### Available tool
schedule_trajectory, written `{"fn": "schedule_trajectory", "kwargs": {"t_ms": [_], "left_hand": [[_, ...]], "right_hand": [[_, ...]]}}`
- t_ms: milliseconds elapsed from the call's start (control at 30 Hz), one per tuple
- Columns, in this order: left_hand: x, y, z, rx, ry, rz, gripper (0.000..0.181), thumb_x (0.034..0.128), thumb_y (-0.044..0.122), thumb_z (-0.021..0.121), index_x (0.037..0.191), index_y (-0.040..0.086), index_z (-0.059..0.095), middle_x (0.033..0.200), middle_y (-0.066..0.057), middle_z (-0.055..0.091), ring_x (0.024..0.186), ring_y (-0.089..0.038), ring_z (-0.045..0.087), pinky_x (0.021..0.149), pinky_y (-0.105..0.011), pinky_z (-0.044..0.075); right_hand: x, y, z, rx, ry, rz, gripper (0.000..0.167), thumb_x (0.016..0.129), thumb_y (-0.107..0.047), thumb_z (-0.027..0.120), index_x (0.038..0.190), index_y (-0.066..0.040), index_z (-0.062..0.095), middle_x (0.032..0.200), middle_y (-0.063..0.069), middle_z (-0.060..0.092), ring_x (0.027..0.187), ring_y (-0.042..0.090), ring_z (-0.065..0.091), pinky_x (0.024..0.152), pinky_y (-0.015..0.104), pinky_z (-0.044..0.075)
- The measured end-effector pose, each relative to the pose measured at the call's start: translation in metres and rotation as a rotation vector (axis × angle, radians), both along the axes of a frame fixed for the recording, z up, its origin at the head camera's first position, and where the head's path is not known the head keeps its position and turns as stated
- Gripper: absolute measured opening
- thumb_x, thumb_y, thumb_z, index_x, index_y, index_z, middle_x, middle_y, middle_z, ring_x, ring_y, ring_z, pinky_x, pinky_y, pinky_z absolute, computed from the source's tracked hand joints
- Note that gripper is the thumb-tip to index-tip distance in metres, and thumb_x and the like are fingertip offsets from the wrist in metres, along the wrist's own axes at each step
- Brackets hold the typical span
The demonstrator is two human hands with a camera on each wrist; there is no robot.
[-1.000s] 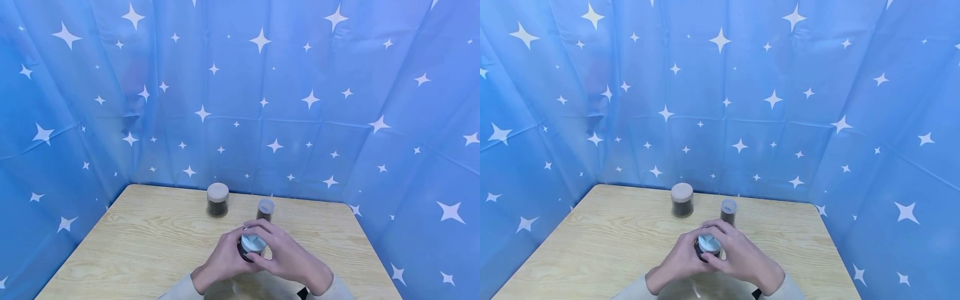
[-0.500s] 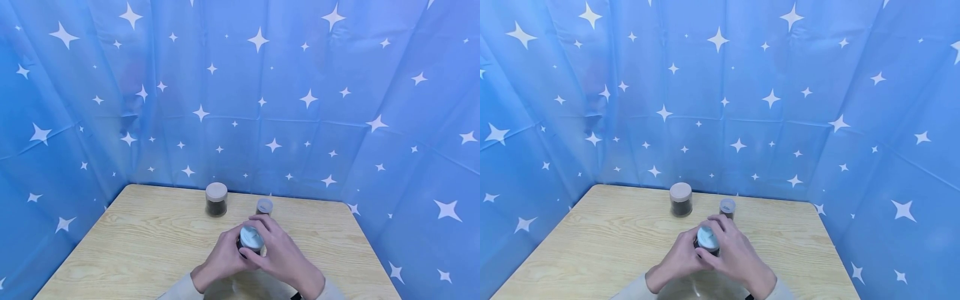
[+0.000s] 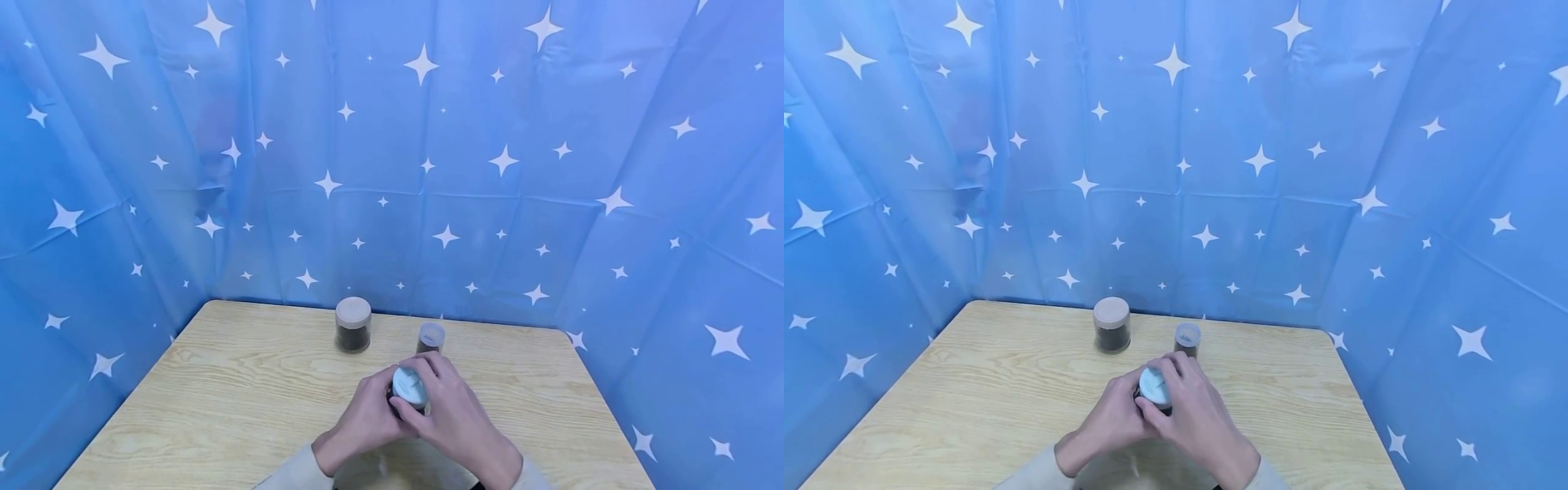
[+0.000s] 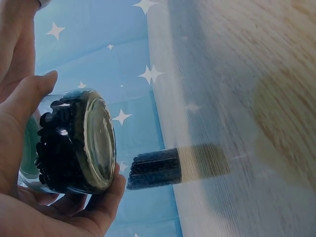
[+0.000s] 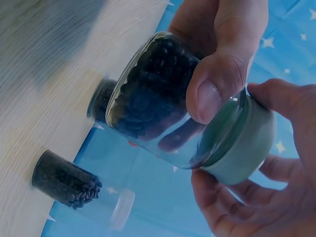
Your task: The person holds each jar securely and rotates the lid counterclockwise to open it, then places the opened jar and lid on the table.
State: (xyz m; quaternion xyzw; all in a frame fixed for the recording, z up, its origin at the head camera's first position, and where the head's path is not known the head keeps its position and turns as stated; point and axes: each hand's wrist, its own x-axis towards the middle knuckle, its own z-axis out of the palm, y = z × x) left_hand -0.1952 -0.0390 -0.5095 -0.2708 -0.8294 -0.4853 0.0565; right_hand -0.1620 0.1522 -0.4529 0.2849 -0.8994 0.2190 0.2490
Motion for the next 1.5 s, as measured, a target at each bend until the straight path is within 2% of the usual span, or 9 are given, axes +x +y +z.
{"fn": "schedule_trajectory", "kwargs": {"t_ms": [267, 633, 867, 1200, 1500], "left_hand": [[0.0, -0.001, -0.001, 0.002, -0.03, -0.011, 0.075, 0.0806, 0.024, 0.105, 0.148, 0.023, 0.072, 0.132, 0.004, 0.083, 0.118, -0.007, 0.079, 0.1, -0.027, 0.066], [0.001, -0.001, -0.003, 0.007, -0.023, -0.014, 0.076, 0.0808, 0.027, 0.104, 0.15, 0.024, 0.071, 0.132, 0.006, 0.083, 0.117, -0.006, 0.078, 0.1, -0.028, 0.066], [0.001, -0.001, -0.005, -0.006, 0.012, -0.014, 0.072, 0.0831, 0.035, 0.103, 0.147, 0.024, 0.072, 0.127, 0.008, 0.083, 0.113, -0.003, 0.078, 0.097, -0.027, 0.066], [0.003, 0.001, -0.007, -0.005, 0.017, -0.005, 0.075, 0.0798, 0.041, 0.107, 0.145, 0.025, 0.073, 0.125, 0.007, 0.084, 0.112, -0.003, 0.077, 0.099, -0.027, 0.065], [0.004, 0.003, -0.008, -0.022, 0.004, 0.0, 0.07, 0.0795, 0.041, 0.108, 0.14, 0.025, 0.075, 0.122, 0.007, 0.083, 0.109, -0.001, 0.076, 0.096, -0.026, 0.066]], "right_hand": [[0.0, 0.0, 0.003, -0.001, -0.034, 0.005, 0.048, 0.097, -0.032, 0.097, 0.135, -0.016, 0.074, 0.13, 0.0, 0.072, 0.117, 0.016, 0.07, 0.09, 0.033, 0.066], [0.0, 0.003, 0.003, -0.011, -0.075, 0.034, 0.045, 0.098, -0.029, 0.095, 0.136, -0.018, 0.074, 0.131, -0.002, 0.072, 0.116, 0.015, 0.069, 0.088, 0.031, 0.064], [-0.006, 0.012, 0.004, 0.022, -0.057, 0.137, 0.048, 0.099, -0.025, 0.094, 0.14, -0.016, 0.073, 0.137, -0.002, 0.072, 0.121, 0.015, 0.071, 0.098, 0.038, 0.068], [-0.017, 0.028, 0.009, 0.082, -0.102, 0.364, 0.054, 0.097, -0.012, 0.088, 0.147, -0.014, 0.069, 0.147, -0.002, 0.07, 0.129, 0.015, 0.074, 0.107, 0.039, 0.068], [-0.018, 0.033, 0.01, 0.103, -0.139, 0.403, 0.056, 0.098, -0.01, 0.087, 0.15, -0.016, 0.067, 0.151, -0.002, 0.069, 0.133, 0.017, 0.075, 0.109, 0.041, 0.068]]}}
